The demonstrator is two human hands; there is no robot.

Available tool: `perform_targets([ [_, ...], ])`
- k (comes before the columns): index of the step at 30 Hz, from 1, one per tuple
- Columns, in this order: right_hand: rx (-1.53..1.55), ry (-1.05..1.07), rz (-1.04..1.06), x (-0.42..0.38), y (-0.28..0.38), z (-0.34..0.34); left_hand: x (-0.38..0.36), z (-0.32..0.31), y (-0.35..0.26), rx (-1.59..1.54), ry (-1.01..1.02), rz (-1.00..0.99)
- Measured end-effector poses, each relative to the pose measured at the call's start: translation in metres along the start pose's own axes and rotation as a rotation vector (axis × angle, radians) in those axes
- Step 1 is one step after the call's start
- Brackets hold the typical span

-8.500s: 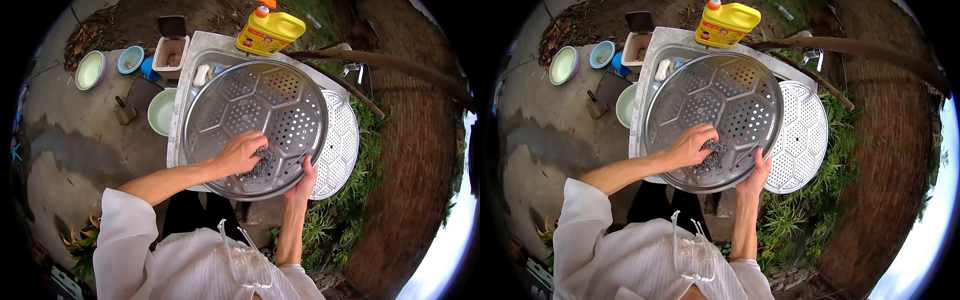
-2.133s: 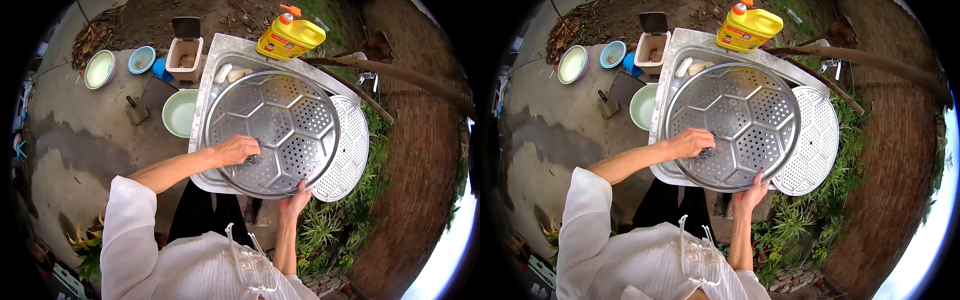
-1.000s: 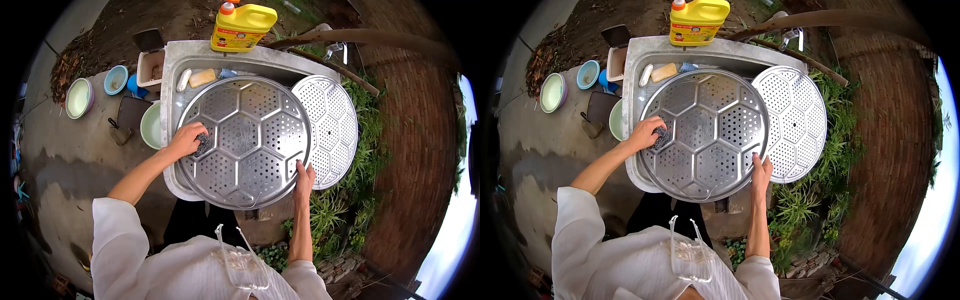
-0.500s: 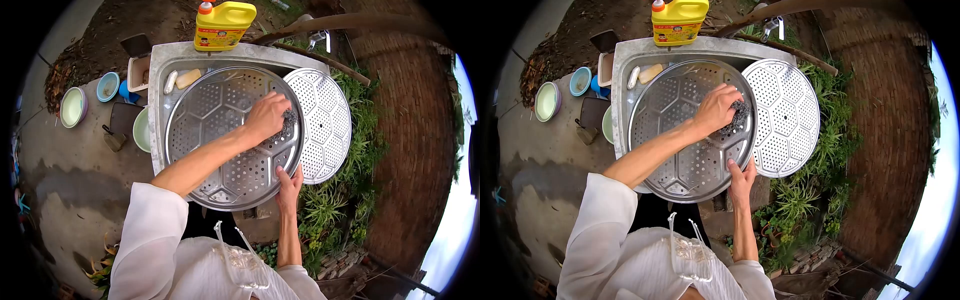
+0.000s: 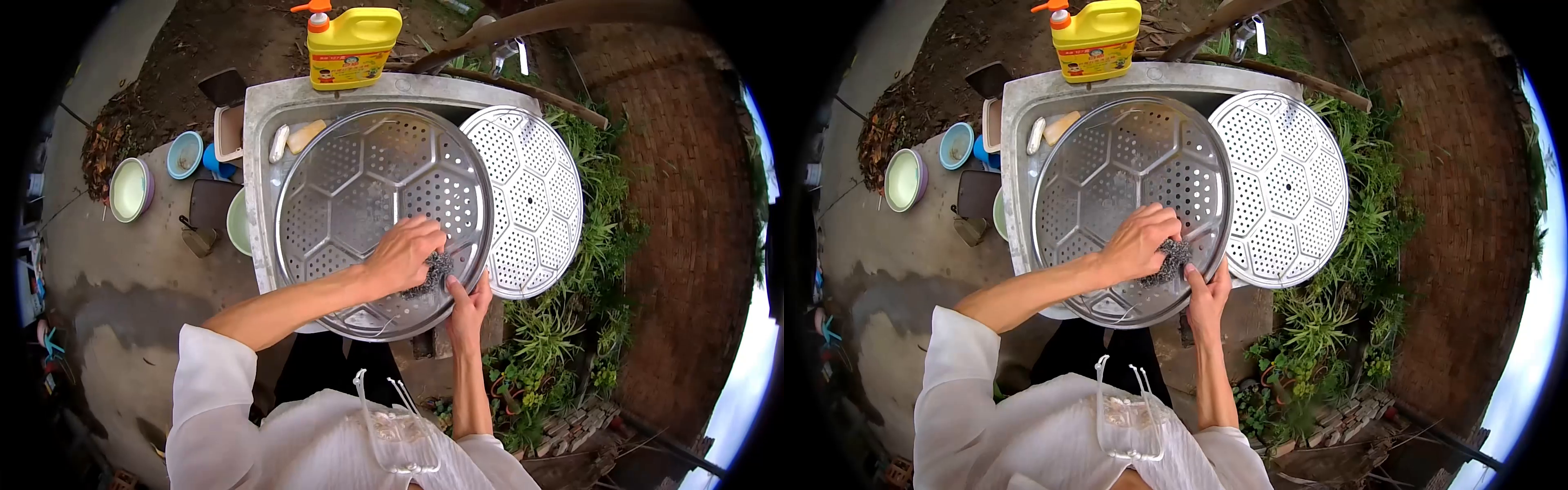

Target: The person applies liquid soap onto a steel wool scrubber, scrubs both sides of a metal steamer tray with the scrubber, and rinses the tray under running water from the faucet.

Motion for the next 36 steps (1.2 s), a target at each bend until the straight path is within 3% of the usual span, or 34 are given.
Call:
perform_targets([
  [3,-0.021,0.019,0.03,-0.007,0.001,-0.001,0.048,0.003,-0.029,0.031,-0.116,-0.151],
  [6,0.015,0.026,-0.008,-0.007,0.006,-0.001,0.052,-0.002,-0.025,0.06,-0.119,-0.136],
  [12,0.202,-0.012,-0.062,0.008,-0.004,0.025,-0.054,0.033,0.022,0.002,0.083,0.12],
  [14,0.127,-0.008,-0.134,0.03,0.004,0.032,-0.065,0.048,0.03,-0.155,0.012,0.207],
  [15,-0.071,-0.117,-0.195,0.034,0.03,0.016,-0.071,0.052,0.03,-0.157,0.009,0.206],
  [18,-0.518,0.15,-0.085,0.07,0.031,0.029,-0.086,0.062,0.029,-0.127,-0.095,0.278],
  [20,-0.499,0.174,-0.053,0.063,0.027,0.024,-0.082,0.067,0.035,-0.153,-0.268,0.457],
  [22,-0.225,0.007,0.011,0.04,0.023,0.013,-0.06,0.061,0.036,-0.177,-0.376,0.509],
  [26,-0.266,-0.015,0.141,0.007,0.025,0.004,0.027,0.052,-0.006,-0.136,-0.439,0.103],
  [29,-0.234,-0.05,0.176,-0.002,0.03,0.0,0.031,0.048,0.006,-0.07,-0.411,0.074],
  [31,-0.216,-0.069,0.204,-0.004,0.028,-0.001,-0.005,0.052,0.021,-0.005,-0.308,0.145],
  [34,-0.252,-0.052,0.214,-0.012,0.023,-0.005,0.005,0.063,0.017,-0.024,-0.344,0.215],
  [36,-0.241,-0.034,0.223,-0.012,0.021,-0.007,0.043,0.057,-0.01,-0.019,-0.373,0.032],
])
Point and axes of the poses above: each hand's wrist, its own x-axis towards the middle knuckle, its own z-axis out of the back of the hand, y = z × x, the point moved 2 cm from there along x, towards the middle knuckle, and after that the axes turned 11 degrees about -x, right-handed, at the moved point
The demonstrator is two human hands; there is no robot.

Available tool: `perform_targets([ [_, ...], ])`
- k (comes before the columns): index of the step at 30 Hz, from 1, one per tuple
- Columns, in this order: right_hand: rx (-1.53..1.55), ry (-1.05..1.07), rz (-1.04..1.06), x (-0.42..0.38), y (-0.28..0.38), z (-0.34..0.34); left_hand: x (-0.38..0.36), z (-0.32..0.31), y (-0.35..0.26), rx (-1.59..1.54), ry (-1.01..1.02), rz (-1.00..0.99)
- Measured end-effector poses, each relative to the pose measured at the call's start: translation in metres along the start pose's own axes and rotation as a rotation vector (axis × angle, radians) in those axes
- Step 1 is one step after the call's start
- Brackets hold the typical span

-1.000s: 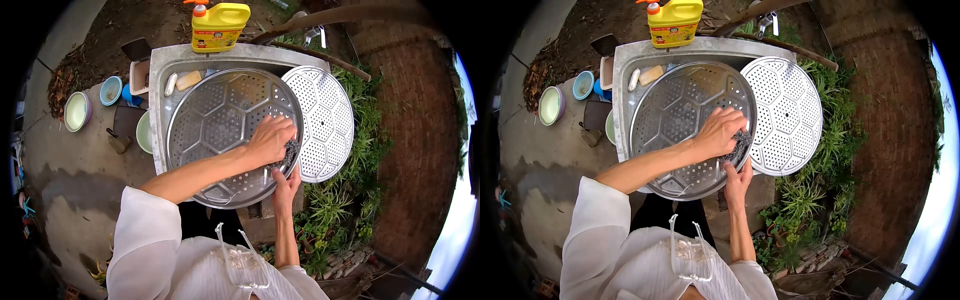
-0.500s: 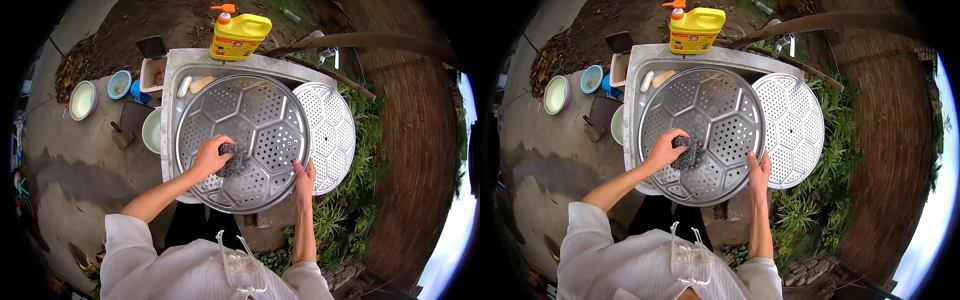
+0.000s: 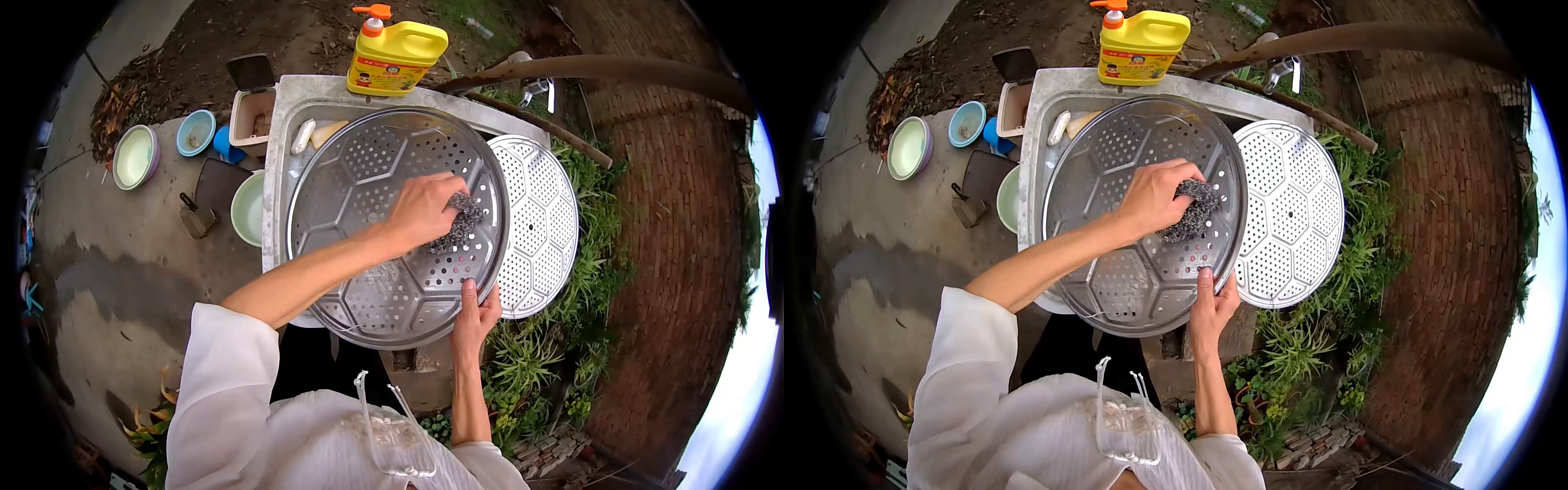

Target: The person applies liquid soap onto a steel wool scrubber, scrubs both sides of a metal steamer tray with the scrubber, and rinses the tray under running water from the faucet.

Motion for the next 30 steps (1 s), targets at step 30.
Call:
perform_targets([
  [30,-0.112,0.009,0.061,-0.02,0.012,-0.001,0.002,-0.009,-0.016,-0.03,0.237,-0.201],
])
Point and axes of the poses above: each hand's wrist, its own x-axis towards the middle knuckle, its own z-axis out of the back of the hand, y = z × x, the point moved 2 cm from there along x, towards the middle knuckle, and after that the axes turned 11 degrees about -x, right-handed, at the moved point
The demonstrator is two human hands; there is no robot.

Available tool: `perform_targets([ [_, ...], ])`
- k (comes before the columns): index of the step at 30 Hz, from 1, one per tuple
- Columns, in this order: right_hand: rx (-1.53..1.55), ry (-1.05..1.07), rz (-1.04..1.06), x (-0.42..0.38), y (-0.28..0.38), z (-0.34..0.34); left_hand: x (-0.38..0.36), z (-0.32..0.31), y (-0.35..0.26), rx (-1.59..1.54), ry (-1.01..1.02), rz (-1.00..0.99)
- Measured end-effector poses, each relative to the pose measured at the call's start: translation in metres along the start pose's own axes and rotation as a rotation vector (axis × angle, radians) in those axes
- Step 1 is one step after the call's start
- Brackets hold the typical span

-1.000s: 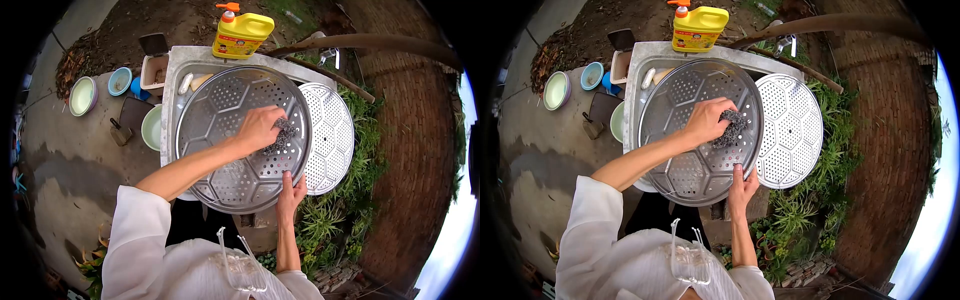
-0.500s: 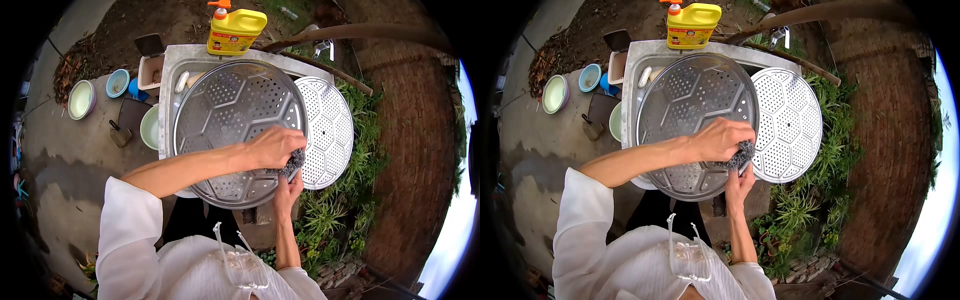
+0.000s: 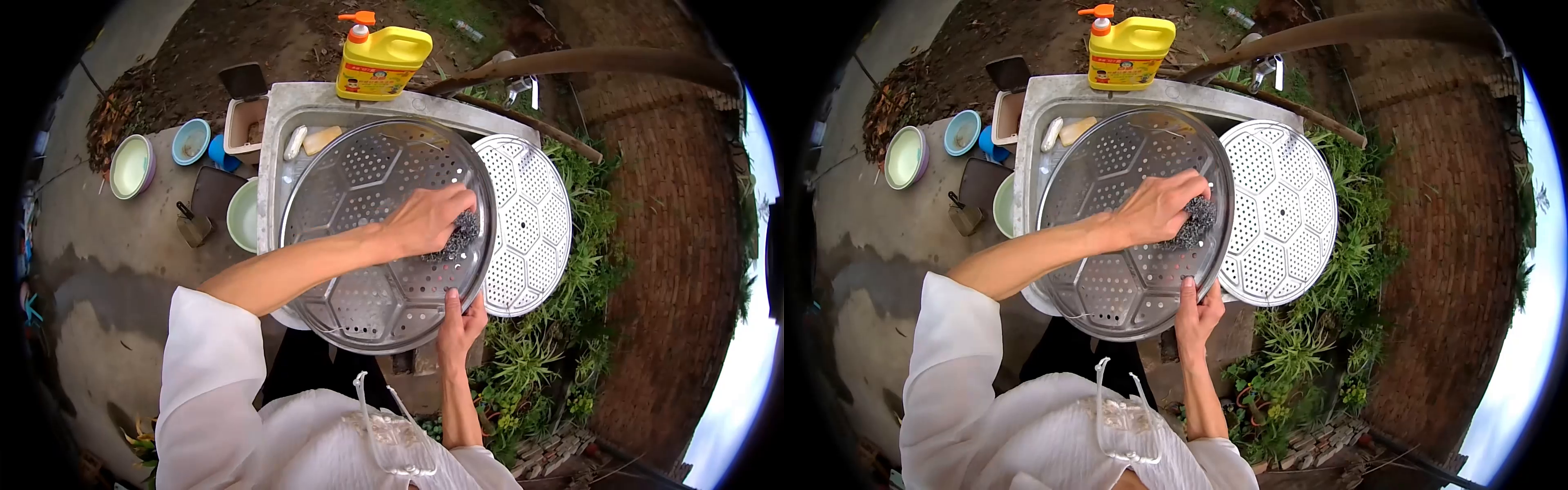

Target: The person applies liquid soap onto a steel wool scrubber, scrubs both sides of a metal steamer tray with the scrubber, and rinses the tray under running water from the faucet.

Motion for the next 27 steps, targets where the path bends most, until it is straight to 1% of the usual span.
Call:
perform_targets([
  [2,0.024,0.002,0.015,0.005,-0.001,-0.003,-0.004,-0.006,0.004,0.019,-0.106,0.035],
  [4,0.027,0.01,0.015,0.001,0.0,-0.004,0.029,-0.001,0.011,0.015,-0.232,0.045],
  [5,0.034,0.011,0.034,0.001,0.003,-0.005,0.042,0.0,0.02,0.065,-0.319,0.037],
  [6,0.041,0.009,0.051,0.0,0.006,-0.006,0.036,-0.002,0.017,0.061,-0.324,0.037],
  [8,0.054,-0.006,0.022,-0.001,0.005,-0.007,0.01,-0.01,0.004,-0.002,-0.178,0.107],
  [9,0.045,-0.022,0.006,-0.002,-0.001,-0.005,-0.015,-0.017,0.0,-0.017,-0.103,0.201],
  [10,0.034,-0.039,-0.01,-0.004,-0.006,-0.003,-0.035,-0.019,-0.006,-0.044,-0.092,0.193],
  [12,0.042,-0.041,-0.042,-0.007,-0.009,-0.003,-0.033,-0.021,-0.001,-0.03,-0.129,0.122],
  [13,0.039,-0.019,-0.025,-0.01,-0.004,-0.002,-0.022,-0.022,0.006,-0.043,-0.126,0.136],
  [15,0.05,-0.001,0.036,-0.011,0.006,-0.005,0.021,-0.007,0.024,0.032,-0.318,0.105],
  [16,0.042,0.0,0.044,-0.014,0.006,-0.005,0.017,-0.01,0.02,0.026,-0.327,0.1],
  [18,0.04,-0.059,-0.042,-0.019,-0.001,-0.005,-0.011,-0.018,0.007,-0.043,-0.124,0.165],
  [19,0.046,-0.063,-0.074,-0.022,-0.005,-0.003,-0.03,-0.024,0.005,-0.052,-0.052,0.133],
  [20,0.047,-0.063,-0.074,-0.023,-0.008,-0.002,-0.042,-0.028,0.003,-0.145,-0.04,0.059],
  [22,0.082,-0.078,-0.084,-0.029,-0.012,-0.003,-0.03,-0.027,0.005,-0.074,0.003,0.098],
  [24,0.068,-0.066,-0.074,-0.033,-0.011,-0.004,0.009,-0.025,0.021,-0.052,-0.146,-0.004],
  [25,0.052,-0.061,-0.059,-0.034,-0.009,-0.003,0.021,-0.026,0.026,-0.029,-0.156,0.07],
  [26,0.046,-0.057,-0.051,-0.036,-0.008,-0.001,0.014,-0.031,0.024,-0.03,-0.165,0.066],
  [27,0.071,-0.079,-0.076,-0.038,-0.01,0.0,-0.002,-0.038,0.014,-0.037,-0.077,0.081],
])
Point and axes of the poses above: each hand's wrist, its own x-axis towards the middle knuckle, its own z-axis out of the back of the hand, y = z × x, the point moved 2 cm from there along x, towards the middle knuckle, and after that the axes turned 11 degrees about -x, right-handed, at the moved point
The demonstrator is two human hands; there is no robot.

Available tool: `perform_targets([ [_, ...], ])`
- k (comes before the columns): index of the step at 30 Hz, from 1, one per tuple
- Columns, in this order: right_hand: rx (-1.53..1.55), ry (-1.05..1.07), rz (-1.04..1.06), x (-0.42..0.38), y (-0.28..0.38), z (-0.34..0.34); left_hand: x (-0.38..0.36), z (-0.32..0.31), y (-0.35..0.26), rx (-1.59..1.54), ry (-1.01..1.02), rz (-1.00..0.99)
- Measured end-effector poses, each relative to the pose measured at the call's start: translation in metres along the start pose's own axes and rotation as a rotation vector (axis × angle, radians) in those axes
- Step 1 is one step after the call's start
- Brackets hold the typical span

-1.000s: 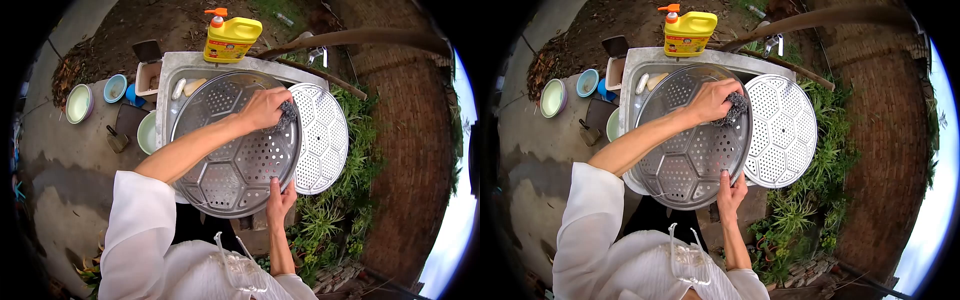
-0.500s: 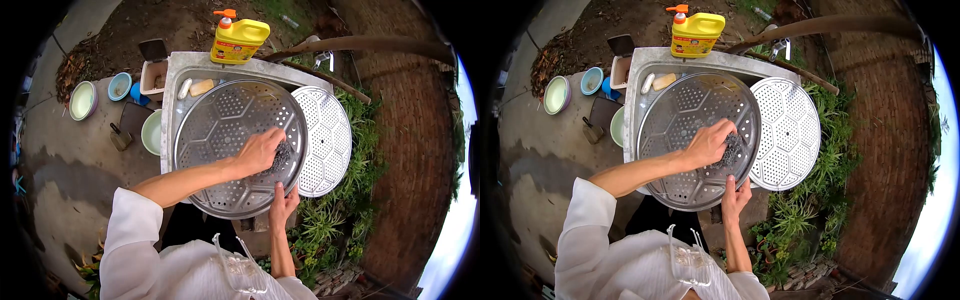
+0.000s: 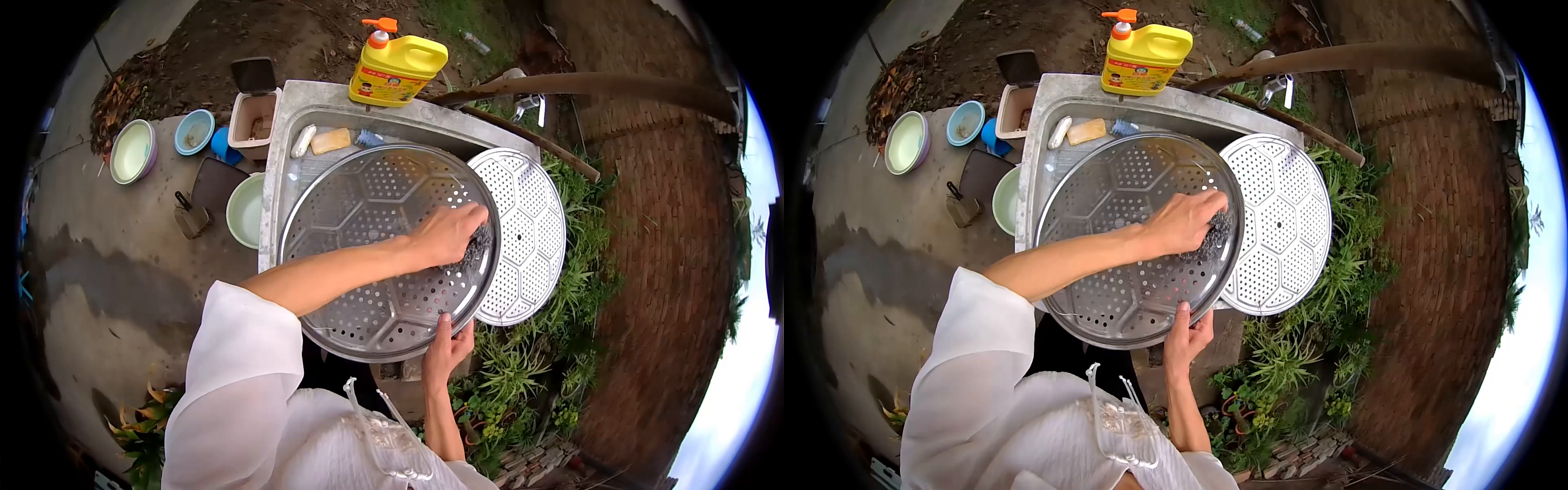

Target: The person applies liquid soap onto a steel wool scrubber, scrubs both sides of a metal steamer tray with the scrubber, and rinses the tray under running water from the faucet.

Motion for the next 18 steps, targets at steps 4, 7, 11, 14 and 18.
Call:
perform_targets([
  [4,0.064,-0.042,-0.052,-0.01,-0.016,0.005,-0.06,0.012,-0.014,-0.084,0.238,0.088],
  [7,0.074,-0.044,-0.071,-0.017,-0.019,0.002,-0.033,0.037,0.007,0.016,-0.196,0.023],
  [11,0.039,-0.021,-0.014,-0.025,-0.021,0.008,0.019,0.063,0.044,0.065,0.041,0.177],
  [14,0.007,-0.02,-0.032,-0.024,-0.016,0.014,0.022,0.054,0.044,0.103,0.208,0.237],
  [18,-0.077,0.011,-0.101,0.005,-0.016,0.034,0.019,0.048,0.023,0.077,0.246,0.106],
])
Point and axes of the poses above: each hand's wrist, its own x-axis towards the middle knuckle, its own z-axis out of the back of the hand, y = z × x, the point moved 2 cm from there along x, towards the middle knuckle, and after that the axes turned 11 degrees about -x, right-handed, at the moved point
